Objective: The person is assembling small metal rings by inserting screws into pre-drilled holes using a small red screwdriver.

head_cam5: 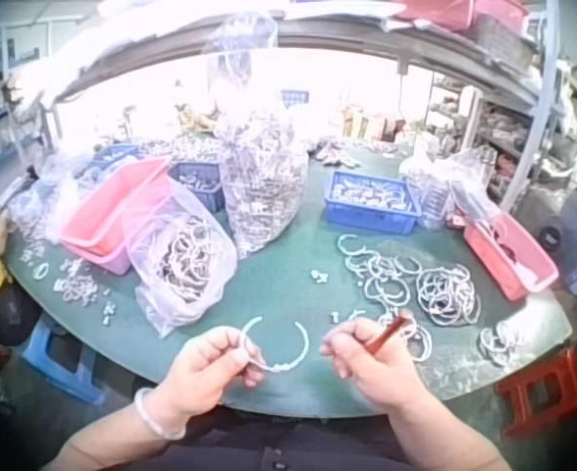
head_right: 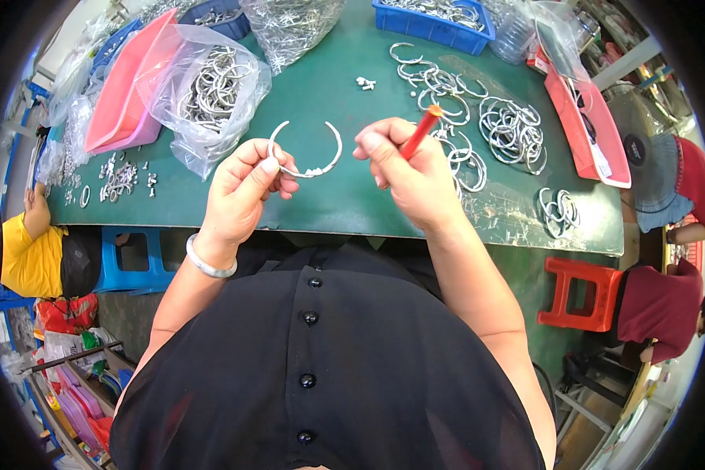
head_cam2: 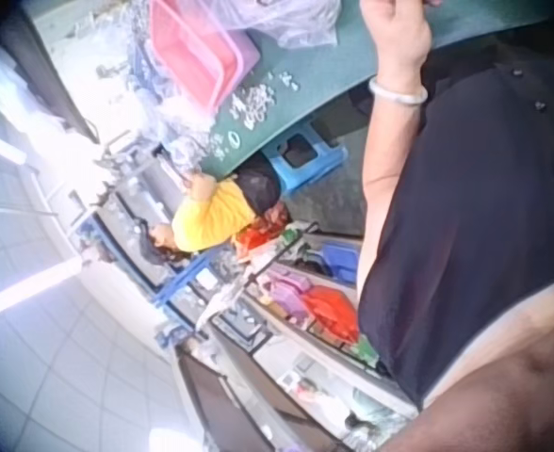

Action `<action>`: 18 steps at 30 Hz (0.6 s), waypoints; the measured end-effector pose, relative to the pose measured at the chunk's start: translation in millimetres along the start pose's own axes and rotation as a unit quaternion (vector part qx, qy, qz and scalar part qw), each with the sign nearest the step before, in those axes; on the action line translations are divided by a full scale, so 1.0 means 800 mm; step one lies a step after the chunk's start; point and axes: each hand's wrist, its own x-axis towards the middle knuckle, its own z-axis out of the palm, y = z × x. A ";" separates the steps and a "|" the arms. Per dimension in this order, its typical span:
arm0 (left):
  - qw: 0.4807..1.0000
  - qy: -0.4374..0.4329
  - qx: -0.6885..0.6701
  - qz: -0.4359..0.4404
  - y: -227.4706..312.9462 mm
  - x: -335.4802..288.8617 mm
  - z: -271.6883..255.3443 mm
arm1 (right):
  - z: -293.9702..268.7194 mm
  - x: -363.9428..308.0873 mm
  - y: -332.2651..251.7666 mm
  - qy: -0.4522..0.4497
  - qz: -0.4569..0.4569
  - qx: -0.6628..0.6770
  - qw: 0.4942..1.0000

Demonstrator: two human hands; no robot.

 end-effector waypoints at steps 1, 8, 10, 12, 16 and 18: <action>1.000 0.003 -0.005 -0.007 0.001 0.000 0.001 | 0.003 0.000 -0.004 -0.007 0.030 -0.039 0.999; 0.998 0.042 -0.023 -0.031 0.016 0.000 0.006 | 0.021 0.008 -0.003 -0.025 0.083 -0.019 0.996; 0.998 0.044 -0.025 -0.031 0.016 0.000 0.007 | 0.021 0.009 -0.003 -0.028 0.088 -0.014 0.996; 0.998 0.045 -0.028 -0.031 0.016 0.000 0.008 | 0.023 0.009 -0.002 -0.014 0.088 -0.011 0.996; 0.999 0.035 -0.011 -0.017 0.017 0.000 0.011 | 0.022 0.009 0.001 -0.008 0.078 -0.004 0.997; 0.999 0.033 0.001 -0.009 0.017 -0.002 0.014 | 0.021 0.008 0.000 -0.010 0.084 0.004 0.996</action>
